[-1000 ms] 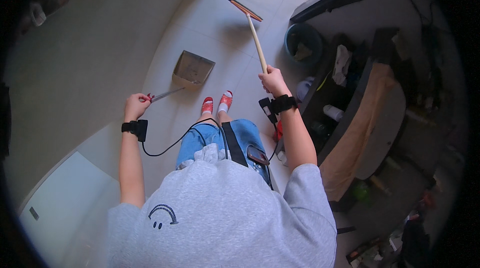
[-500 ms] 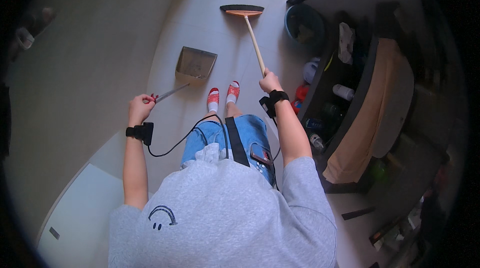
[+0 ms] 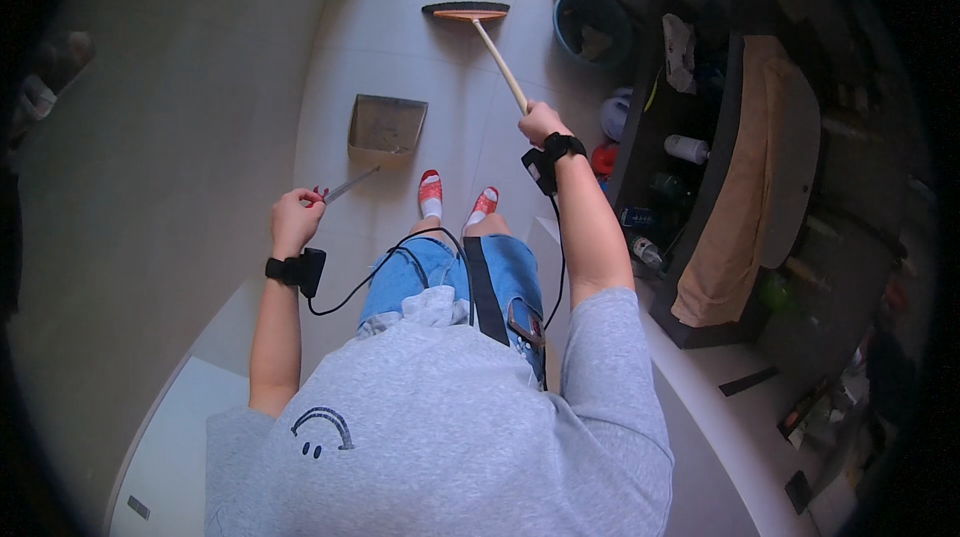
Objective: The person sweeps the floor using a broom, collects the debris into a dustpan, and empties the dustpan into a trash can.
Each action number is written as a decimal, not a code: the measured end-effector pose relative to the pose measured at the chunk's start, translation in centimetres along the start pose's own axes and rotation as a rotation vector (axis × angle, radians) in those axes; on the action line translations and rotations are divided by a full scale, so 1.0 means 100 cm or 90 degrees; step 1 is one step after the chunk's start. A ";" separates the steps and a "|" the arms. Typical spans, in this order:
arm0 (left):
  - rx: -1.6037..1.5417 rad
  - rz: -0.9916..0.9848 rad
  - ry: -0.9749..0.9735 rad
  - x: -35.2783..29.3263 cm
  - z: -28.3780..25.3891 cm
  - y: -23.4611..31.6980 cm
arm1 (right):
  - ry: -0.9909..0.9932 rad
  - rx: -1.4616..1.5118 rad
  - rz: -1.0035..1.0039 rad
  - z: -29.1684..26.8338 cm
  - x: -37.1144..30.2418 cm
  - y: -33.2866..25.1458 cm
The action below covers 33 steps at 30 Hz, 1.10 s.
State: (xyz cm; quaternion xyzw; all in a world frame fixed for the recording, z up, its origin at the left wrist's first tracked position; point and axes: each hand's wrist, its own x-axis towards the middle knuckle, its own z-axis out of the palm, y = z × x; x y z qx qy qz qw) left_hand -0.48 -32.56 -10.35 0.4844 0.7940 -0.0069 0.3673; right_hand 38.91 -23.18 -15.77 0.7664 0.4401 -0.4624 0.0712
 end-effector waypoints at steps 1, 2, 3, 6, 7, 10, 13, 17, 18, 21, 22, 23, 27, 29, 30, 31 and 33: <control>0.004 0.000 -0.002 0.000 -0.001 0.003 | -0.001 -0.002 0.001 0.000 -0.003 0.000; 0.007 0.000 -0.004 0.001 -0.003 0.006 | -0.002 -0.004 0.002 0.000 -0.004 -0.001; 0.007 -0.001 -0.005 0.002 -0.003 0.006 | -0.002 -0.004 0.004 0.002 -0.002 0.000; 0.003 -0.006 -0.006 0.003 -0.003 0.007 | 0.007 -0.012 0.004 0.007 0.002 0.007; 0.002 -0.009 -0.007 0.001 -0.003 0.009 | 0.003 -0.017 0.007 0.007 0.003 0.010; 0.000 -0.021 -0.005 0.002 -0.003 0.011 | -0.011 -0.041 0.011 0.006 -0.002 0.003; 0.002 -0.021 0.001 -0.002 -0.006 0.017 | -0.016 -0.056 0.017 0.008 -0.012 -0.006; 0.015 -0.012 0.010 -0.004 -0.006 0.022 | -0.006 -0.055 0.021 0.012 -0.018 -0.006; 0.018 -0.011 0.010 -0.004 -0.004 0.021 | -0.007 -0.052 0.016 0.014 -0.016 -0.003; 0.025 -0.016 0.001 -0.002 -0.002 0.020 | 0.026 -0.050 -0.012 0.019 -0.008 0.008; 0.008 -0.039 -0.002 -0.002 -0.003 0.020 | 0.024 -0.045 -0.007 0.017 -0.008 0.007; -0.008 -0.061 -0.006 0.000 -0.003 0.020 | -0.005 -0.027 0.005 0.013 -0.008 0.005; -0.003 -0.049 0.001 0.007 0.004 0.002 | 0.002 0.003 -0.012 0.019 -0.003 0.014; 0.002 -0.025 0.005 0.010 0.007 -0.008 | 0.018 -0.020 -0.018 0.027 0.008 0.025; -0.019 -0.028 -0.002 0.007 0.007 -0.013 | 0.021 -0.049 -0.027 0.030 0.003 0.024; -0.019 -0.027 -0.003 0.009 0.009 -0.016 | 0.021 -0.049 -0.026 0.029 0.001 0.022; -0.048 -0.078 -0.021 0.015 0.009 -0.015 | -0.023 0.065 0.009 0.020 -0.002 0.012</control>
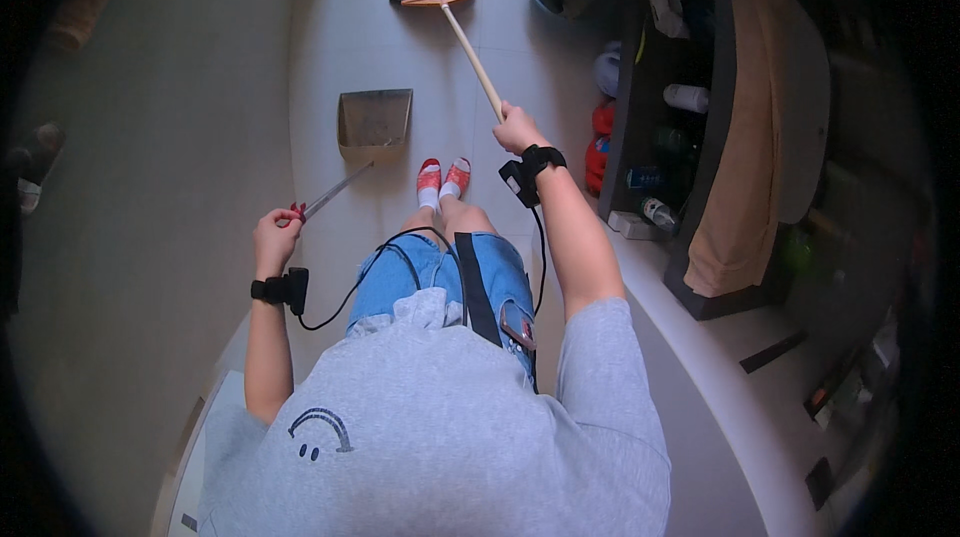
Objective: The person sweeps the floor using a broom, collects the debris into a dustpan, and empties the dustpan into a trash can.
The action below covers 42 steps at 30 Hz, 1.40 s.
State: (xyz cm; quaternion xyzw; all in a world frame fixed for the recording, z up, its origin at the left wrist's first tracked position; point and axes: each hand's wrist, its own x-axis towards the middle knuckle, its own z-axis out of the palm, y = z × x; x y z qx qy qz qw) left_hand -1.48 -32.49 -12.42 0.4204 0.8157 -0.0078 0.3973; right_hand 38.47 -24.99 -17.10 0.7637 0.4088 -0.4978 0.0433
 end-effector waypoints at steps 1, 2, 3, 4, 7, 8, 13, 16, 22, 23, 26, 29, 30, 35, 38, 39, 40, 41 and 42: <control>-0.001 0.003 0.002 -0.002 -0.001 0.002 | 0.007 0.030 -0.029 0.002 0.004 0.007; 0.020 0.003 0.003 -0.005 -0.001 0.005 | 0.010 0.031 -0.031 -0.001 0.005 0.007; 0.041 0.000 0.004 -0.011 0.000 0.007 | 0.022 0.056 -0.033 -0.003 0.003 0.006; 0.038 -0.001 0.005 -0.012 0.000 0.008 | 0.033 0.081 -0.036 -0.005 0.002 0.006; 0.037 0.007 0.012 -0.013 -0.003 0.010 | 0.045 0.111 -0.062 -0.008 -0.006 0.007; 0.036 0.014 0.026 -0.014 -0.003 0.011 | 0.059 0.125 -0.066 -0.009 -0.012 0.003; 0.000 0.011 0.033 -0.011 -0.001 -0.002 | 0.077 0.098 -0.089 -0.019 -0.045 0.002; -0.008 0.022 0.033 -0.007 -0.001 -0.006 | 0.142 0.013 -0.141 -0.018 -0.065 0.010; -0.003 0.028 0.048 -0.002 0.005 -0.018 | 0.093 0.072 -0.069 -0.007 -0.052 0.050; -0.014 0.039 0.043 0.003 0.004 -0.019 | 0.083 0.071 -0.062 -0.008 -0.046 0.056; -0.032 0.040 0.041 0.003 0.011 -0.033 | 0.044 -0.026 0.073 0.015 -0.057 0.050; -0.015 0.039 0.041 -0.001 0.005 -0.020 | 0.114 -0.152 -0.037 0.057 -0.061 0.096; 0.004 0.029 0.035 -0.002 0.002 -0.016 | 0.133 -0.121 -0.057 0.073 -0.071 0.111; -0.016 0.046 0.039 0.009 0.012 -0.034 | 0.003 -0.128 0.018 0.101 -0.176 0.095; -0.021 0.049 0.031 0.008 0.011 -0.032 | -0.116 0.016 0.022 0.076 -0.206 0.106; -0.015 0.045 0.034 0.007 0.010 -0.032 | -0.155 0.101 0.088 0.055 -0.222 0.093; -0.014 0.047 0.036 0.006 0.010 -0.033 | -0.197 0.187 0.152 0.037 -0.230 0.087; -0.006 0.045 0.033 0.008 0.010 -0.034 | -0.219 0.304 0.185 0.025 -0.232 0.098; 0.003 0.043 0.031 0.009 0.010 -0.033 | -0.202 0.380 0.170 0.018 -0.234 0.107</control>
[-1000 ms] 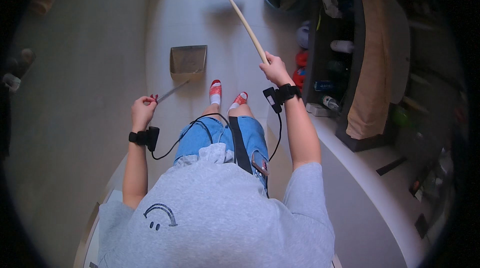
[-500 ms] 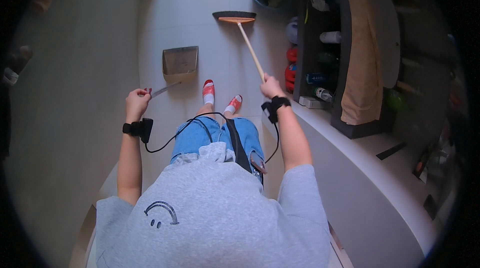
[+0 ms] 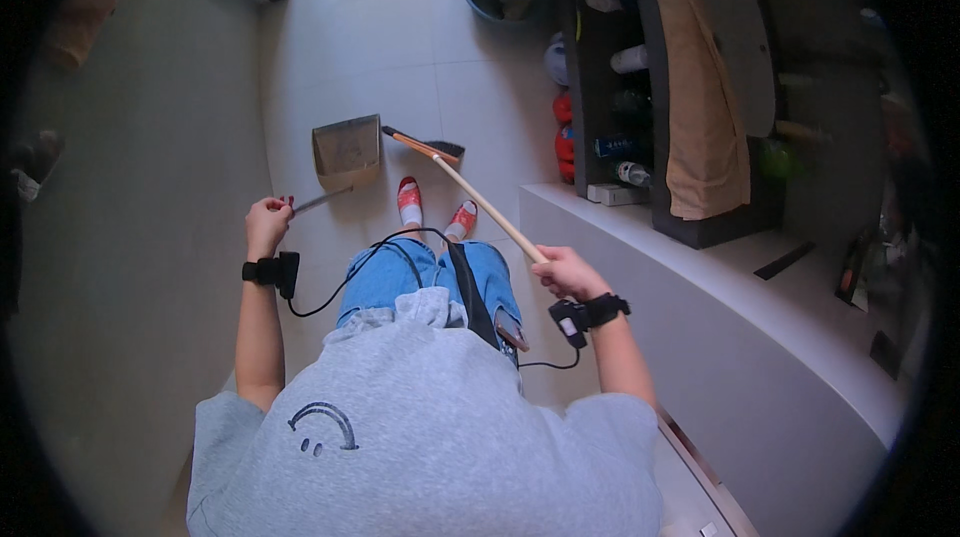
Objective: The person sweeps the floor using a broom, collects the debris into a dustpan, and empties the dustpan into a trash can.
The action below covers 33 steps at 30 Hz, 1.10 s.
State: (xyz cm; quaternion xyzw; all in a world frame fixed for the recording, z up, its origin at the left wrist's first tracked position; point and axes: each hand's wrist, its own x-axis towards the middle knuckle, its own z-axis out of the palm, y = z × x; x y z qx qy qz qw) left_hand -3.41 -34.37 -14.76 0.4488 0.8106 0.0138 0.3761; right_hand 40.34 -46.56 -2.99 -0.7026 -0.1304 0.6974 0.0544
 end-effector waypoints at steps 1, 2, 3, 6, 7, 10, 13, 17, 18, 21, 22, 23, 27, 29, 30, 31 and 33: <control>0.001 0.002 0.000 0.001 0.000 0.001 | 0.003 0.011 -0.010 -0.006 -0.008 0.000; 0.004 -0.003 -0.003 0.001 0.000 0.002 | 0.006 0.022 -0.020 -0.008 -0.016 -0.002; 0.007 -0.009 -0.006 0.000 0.000 0.002 | 0.005 0.023 -0.021 -0.006 -0.022 -0.004; 0.003 -0.008 0.000 0.000 0.001 0.000 | 0.061 -0.015 -0.066 0.003 -0.023 -0.008; 0.004 -0.007 0.000 0.001 0.002 0.001 | 0.123 -0.070 -0.101 0.006 -0.014 -0.010; -0.019 -0.023 -0.014 0.008 0.008 -0.006 | 0.214 -0.202 -0.226 -0.010 0.043 -0.011; -0.068 0.013 -0.022 0.014 0.011 -0.012 | 0.331 -0.351 -0.173 -0.019 0.092 -0.037; -0.097 0.001 -0.010 0.024 0.016 -0.018 | 0.406 -0.420 -0.154 -0.027 0.135 -0.018; -0.128 0.010 -0.015 0.026 0.015 -0.017 | 0.361 -0.406 -0.204 -0.029 0.148 0.006; -0.190 0.013 -0.019 0.031 0.013 -0.027 | 0.345 -0.490 -0.210 -0.002 0.132 0.068; -0.217 0.017 -0.020 0.032 0.012 -0.031 | 0.322 -0.487 -0.201 0.009 0.120 0.088; -0.211 0.012 -0.029 0.031 0.009 -0.029 | 0.297 -0.491 -0.167 0.022 0.100 0.100; -0.205 0.020 -0.047 0.035 0.016 -0.028 | 0.298 -0.578 -0.130 0.036 0.048 0.135; -0.222 0.046 -0.055 0.041 0.023 -0.036 | 0.194 -0.409 -0.131 0.033 0.018 0.119; -0.216 0.051 -0.055 0.048 0.025 -0.047 | 0.195 -0.400 -0.132 0.035 0.010 0.107; -0.210 0.056 -0.052 0.050 0.031 -0.055 | 0.137 -0.217 -0.071 0.027 -0.003 0.087; -0.198 0.070 -0.062 0.043 0.034 -0.044 | 0.112 0.036 -0.039 0.015 -0.017 0.072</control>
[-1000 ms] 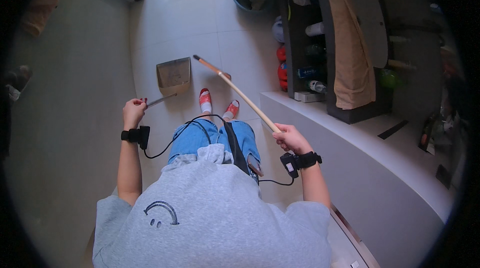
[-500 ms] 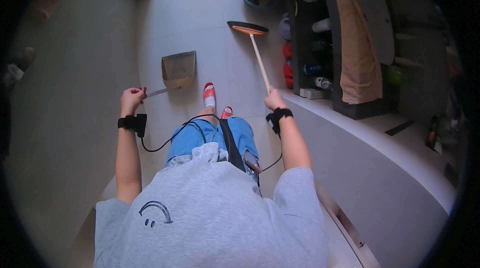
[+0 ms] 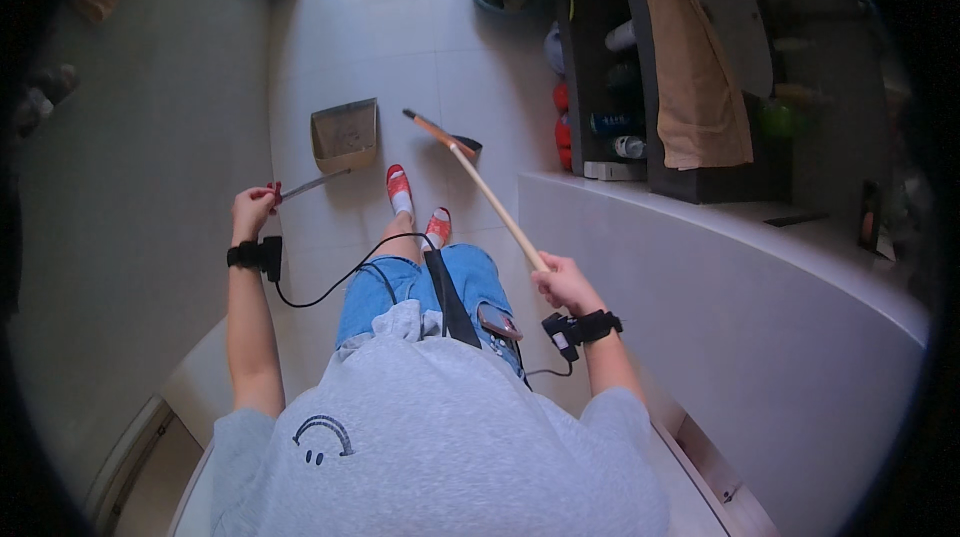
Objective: The person sweeps the floor using a broom, collects the debris into a dustpan, and empties the dustpan into a trash can.
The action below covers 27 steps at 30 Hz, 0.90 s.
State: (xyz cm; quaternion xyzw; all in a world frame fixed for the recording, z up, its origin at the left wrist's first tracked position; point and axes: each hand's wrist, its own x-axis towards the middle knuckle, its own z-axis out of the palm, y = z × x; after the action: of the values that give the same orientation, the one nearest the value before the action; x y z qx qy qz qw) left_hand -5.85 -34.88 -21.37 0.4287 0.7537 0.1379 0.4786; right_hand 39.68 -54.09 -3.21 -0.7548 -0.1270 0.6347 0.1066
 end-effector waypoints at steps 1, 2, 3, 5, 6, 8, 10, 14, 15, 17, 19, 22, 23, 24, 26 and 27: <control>0.006 0.006 -0.006 -0.004 -0.001 0.004 | 0.003 0.010 0.000 -0.002 0.001 -0.006; 0.011 0.034 -0.006 -0.009 -0.003 0.008 | 0.030 0.014 -0.035 -0.004 0.004 -0.014; 0.015 0.062 -0.005 -0.014 -0.005 0.014 | 0.056 0.016 -0.071 -0.008 0.009 -0.023; 0.027 0.074 -0.018 -0.020 -0.008 0.030 | 0.105 -0.059 -0.120 -0.017 0.033 -0.046; 0.060 0.092 -0.007 -0.025 -0.009 0.034 | 0.120 -0.087 -0.146 -0.024 0.052 -0.058; 0.113 0.147 0.006 -0.027 -0.008 0.036 | 0.178 -0.148 -0.180 -0.046 0.109 -0.071; 0.144 0.146 -0.006 -0.033 -0.009 0.045 | 0.269 -0.222 -0.178 -0.067 0.168 -0.086; 0.215 0.121 -0.010 -0.059 -0.011 0.101 | 0.348 -0.258 -0.102 -0.107 0.234 -0.132; 0.246 0.101 -0.012 -0.061 -0.010 0.112 | 0.356 -0.265 -0.068 -0.115 0.251 -0.134; 0.255 0.101 -0.013 -0.060 -0.009 0.119 | 0.361 -0.333 -0.053 -0.125 0.274 -0.113; 0.280 0.082 -0.020 -0.062 -0.007 0.131 | 0.361 -0.379 -0.039 -0.130 0.274 -0.098; 0.317 0.083 -0.031 -0.084 0.002 0.133 | 0.279 -0.246 0.034 -0.108 0.227 -0.030; 0.337 0.094 -0.039 -0.080 -0.001 0.145 | 0.295 -0.266 -0.011 -0.095 0.212 -0.023; 0.338 0.100 -0.042 -0.079 0.001 0.153 | 0.274 -0.245 -0.022 -0.090 0.199 -0.007; 0.388 0.108 -0.047 -0.080 0.005 0.157 | 0.302 -0.276 -0.055 -0.073 0.184 0.037; 0.386 0.097 -0.042 -0.083 0.002 0.149 | 0.198 -0.205 0.037 -0.052 0.135 -0.005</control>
State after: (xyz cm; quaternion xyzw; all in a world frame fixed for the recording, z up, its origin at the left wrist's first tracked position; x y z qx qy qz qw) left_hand 3.40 -32.53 -7.25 0.6117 0.7101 -0.0716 0.3413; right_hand 46.92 -49.16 -14.75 -0.8540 -0.1869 0.4852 -0.0157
